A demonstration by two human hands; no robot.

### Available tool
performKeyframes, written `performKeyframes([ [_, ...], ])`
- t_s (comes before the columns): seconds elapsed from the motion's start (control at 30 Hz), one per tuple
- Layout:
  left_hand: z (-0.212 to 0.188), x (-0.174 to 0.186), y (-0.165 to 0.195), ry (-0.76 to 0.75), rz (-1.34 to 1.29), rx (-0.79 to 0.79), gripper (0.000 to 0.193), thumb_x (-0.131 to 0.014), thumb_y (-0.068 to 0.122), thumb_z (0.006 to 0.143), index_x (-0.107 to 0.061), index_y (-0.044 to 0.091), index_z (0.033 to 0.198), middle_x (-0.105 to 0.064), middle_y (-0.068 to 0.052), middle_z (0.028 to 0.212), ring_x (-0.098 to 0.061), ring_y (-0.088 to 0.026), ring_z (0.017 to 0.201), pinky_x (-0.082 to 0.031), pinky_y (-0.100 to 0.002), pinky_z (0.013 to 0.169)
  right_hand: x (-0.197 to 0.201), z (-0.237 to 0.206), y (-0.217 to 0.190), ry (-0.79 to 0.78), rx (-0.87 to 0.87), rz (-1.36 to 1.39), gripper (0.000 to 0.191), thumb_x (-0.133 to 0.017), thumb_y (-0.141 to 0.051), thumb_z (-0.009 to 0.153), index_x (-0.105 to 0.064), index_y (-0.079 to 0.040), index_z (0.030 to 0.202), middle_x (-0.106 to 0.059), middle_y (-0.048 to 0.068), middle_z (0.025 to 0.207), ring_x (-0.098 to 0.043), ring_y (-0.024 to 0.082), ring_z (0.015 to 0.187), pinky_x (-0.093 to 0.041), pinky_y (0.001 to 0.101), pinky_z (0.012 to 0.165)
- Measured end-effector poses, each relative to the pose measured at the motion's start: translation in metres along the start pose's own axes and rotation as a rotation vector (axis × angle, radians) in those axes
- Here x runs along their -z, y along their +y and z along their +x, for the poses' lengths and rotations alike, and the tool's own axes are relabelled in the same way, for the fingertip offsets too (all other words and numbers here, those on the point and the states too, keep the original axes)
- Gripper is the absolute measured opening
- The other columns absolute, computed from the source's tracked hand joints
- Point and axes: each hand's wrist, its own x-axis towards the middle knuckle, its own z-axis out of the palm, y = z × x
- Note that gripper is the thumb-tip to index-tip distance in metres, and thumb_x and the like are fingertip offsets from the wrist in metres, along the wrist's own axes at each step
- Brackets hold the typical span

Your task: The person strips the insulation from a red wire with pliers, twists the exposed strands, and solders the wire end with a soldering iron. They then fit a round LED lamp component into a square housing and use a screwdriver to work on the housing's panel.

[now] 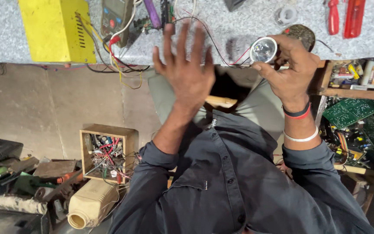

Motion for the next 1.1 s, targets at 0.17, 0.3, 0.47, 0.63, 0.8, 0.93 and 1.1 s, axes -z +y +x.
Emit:
performKeyframes([
  [0.17, -0.002, 0.015, 0.018, -0.240, -0.682, -0.131, 0.058, -0.073, 0.024, 0.105, -0.046, 0.011, 0.155, -0.050, -0.007, 0.157, -0.049, -0.027, 0.145, -0.036, -0.037, 0.122, -0.006, 0.009, -0.012, 0.001, -0.044, 0.237, 0.055, -0.092, -0.027, 0.094, -0.063, 0.007, 0.126, -0.074, 0.012, 0.114, -0.072, 0.014, 0.099, -0.059, 0.0259, 0.090],
  [0.3, 0.003, 0.015, 0.022, -0.363, -0.948, 0.098, 0.047, -0.070, 0.015, 0.095, -0.054, 0.002, 0.137, -0.069, -0.010, 0.121, -0.064, -0.025, 0.110, -0.045, -0.035, 0.102, -0.005, 0.007, -0.016, 0.053, -0.109, 0.425, 0.057, -0.090, -0.030, 0.097, -0.060, 0.006, 0.128, -0.072, 0.014, 0.114, -0.073, 0.017, 0.102, -0.060, 0.0277, 0.093],
  [0.47, 0.012, 0.021, 0.009, -0.381, -0.870, -0.035, 0.018, -0.073, 0.012, 0.098, -0.077, 0.008, 0.114, -0.073, -0.001, 0.079, -0.066, -0.018, 0.072, -0.045, -0.034, 0.081, 0.004, 0.004, -0.005, 0.150, -0.124, 0.494, 0.055, -0.078, -0.043, 0.108, -0.057, 0.002, 0.131, -0.070, 0.009, 0.102, -0.071, 0.014, 0.076, -0.056, 0.0243, 0.065],
  [0.63, 0.019, 0.045, -0.011, -0.392, -0.796, -0.055, 0.016, -0.075, 0.009, 0.098, -0.076, 0.008, 0.114, -0.075, -0.004, 0.085, -0.068, -0.019, 0.075, -0.045, -0.034, 0.080, 0.023, 0.001, 0.014, 0.312, -0.227, 0.476, 0.049, -0.070, -0.043, 0.115, -0.061, 0.004, 0.126, -0.068, 0.008, 0.092, -0.067, 0.019, 0.065, -0.044, 0.0246, 0.052],
  [0.8, 0.027, 0.062, -0.035, -0.417, -0.708, 0.018, 0.011, -0.077, 0.008, 0.097, -0.078, 0.007, 0.108, -0.073, -0.005, 0.080, -0.068, -0.020, 0.074, -0.048, -0.033, 0.082, 0.045, -0.001, 0.027, 0.355, -0.197, 0.449, 0.045, -0.066, -0.039, 0.119, -0.064, 0.006, 0.126, -0.069, 0.008, 0.095, -0.069, 0.020, 0.066, -0.044, 0.0260, 0.053],
  [0.93, 0.025, 0.068, -0.056, -0.419, -0.710, 0.130, 0.009, -0.074, 0.005, 0.098, -0.078, 0.003, 0.106, -0.074, -0.007, 0.082, -0.067, -0.017, 0.075, -0.049, -0.032, 0.080, 0.050, 0.001, 0.033, 0.373, -0.240, 0.423, 0.039, -0.070, -0.031, 0.120, -0.065, 0.007, 0.125, -0.071, 0.010, 0.098, -0.063, 0.018, 0.063, -0.047, 0.0286, 0.056],
  [1.1, 0.006, 0.051, -0.072, -0.448, -0.868, 0.413, 0.011, -0.068, 0.006, 0.103, -0.074, -0.003, 0.105, -0.071, -0.002, 0.082, -0.062, -0.005, 0.077, -0.051, -0.023, 0.072, 0.048, 0.004, 0.041, 0.240, -0.176, 0.387, 0.033, -0.070, -0.024, 0.118, -0.065, 0.007, 0.125, -0.069, 0.007, 0.097, -0.056, 0.013, 0.062, -0.050, 0.0272, 0.057],
])
